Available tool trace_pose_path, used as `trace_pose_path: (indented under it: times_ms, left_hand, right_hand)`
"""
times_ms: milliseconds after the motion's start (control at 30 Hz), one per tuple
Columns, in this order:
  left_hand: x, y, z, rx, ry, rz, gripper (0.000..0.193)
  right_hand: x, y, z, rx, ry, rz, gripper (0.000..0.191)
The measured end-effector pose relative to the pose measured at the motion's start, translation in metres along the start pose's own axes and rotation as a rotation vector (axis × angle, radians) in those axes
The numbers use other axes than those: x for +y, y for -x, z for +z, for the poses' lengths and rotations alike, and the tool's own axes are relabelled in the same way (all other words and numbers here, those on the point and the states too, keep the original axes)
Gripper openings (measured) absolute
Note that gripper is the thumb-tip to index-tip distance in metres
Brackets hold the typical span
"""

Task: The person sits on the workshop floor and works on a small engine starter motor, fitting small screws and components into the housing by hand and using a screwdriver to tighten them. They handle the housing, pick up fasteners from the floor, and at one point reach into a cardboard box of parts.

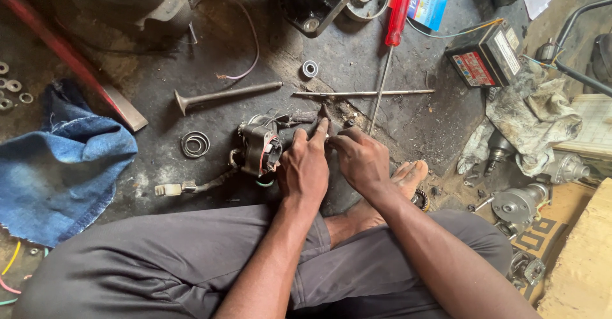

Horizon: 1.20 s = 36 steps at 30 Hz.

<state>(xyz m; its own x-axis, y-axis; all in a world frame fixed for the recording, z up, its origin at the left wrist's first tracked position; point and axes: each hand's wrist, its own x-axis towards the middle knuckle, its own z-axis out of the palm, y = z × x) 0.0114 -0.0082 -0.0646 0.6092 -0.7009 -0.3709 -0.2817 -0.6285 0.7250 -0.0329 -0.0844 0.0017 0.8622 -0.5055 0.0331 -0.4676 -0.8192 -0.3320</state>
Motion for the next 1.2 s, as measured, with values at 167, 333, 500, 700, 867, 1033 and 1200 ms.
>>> trace_pose_path:
  times_ms: [167,333,500,700,867,1033,1200]
  left_hand:
    - [-0.0010,0.0007,0.0029,0.025,0.033,-0.010,0.048]
    - [-0.0012,0.0007,0.0031,0.017,0.009,-0.012,0.052]
    - [-0.0011,0.0011,-0.0001,-0.005,0.026,-0.015,0.051]
    - [-0.0016,0.0002,-0.0016,-0.022,0.072,-0.035,0.047]
    - [-0.0007,-0.0002,-0.0011,-0.015,0.044,-0.026,0.053]
    - [0.0013,-0.0001,-0.0025,-0.048,0.073,-0.070,0.056]
    - [0.0015,-0.0010,-0.0046,-0.059,0.059,-0.064,0.056]
  right_hand:
    - [-0.0025,-0.0017,-0.0021,-0.007,0.234,-0.222,0.021]
    - [-0.0014,-0.0013,-0.0013,-0.037,0.277,-0.267,0.022]
    - [-0.0032,0.0012,-0.0011,-0.043,0.264,-0.305,0.019]
    - [-0.0052,0.0031,0.0000,-0.124,0.263,-0.288,0.020]
    - [-0.0042,-0.0003,0.0009,0.008,0.216,-0.309,0.022]
    - [-0.0073,-0.0024,-0.0008,0.018,0.209,-0.341,0.021]
    - [-0.0086,-0.0042,-0.0015,-0.045,0.175,-0.310,0.021]
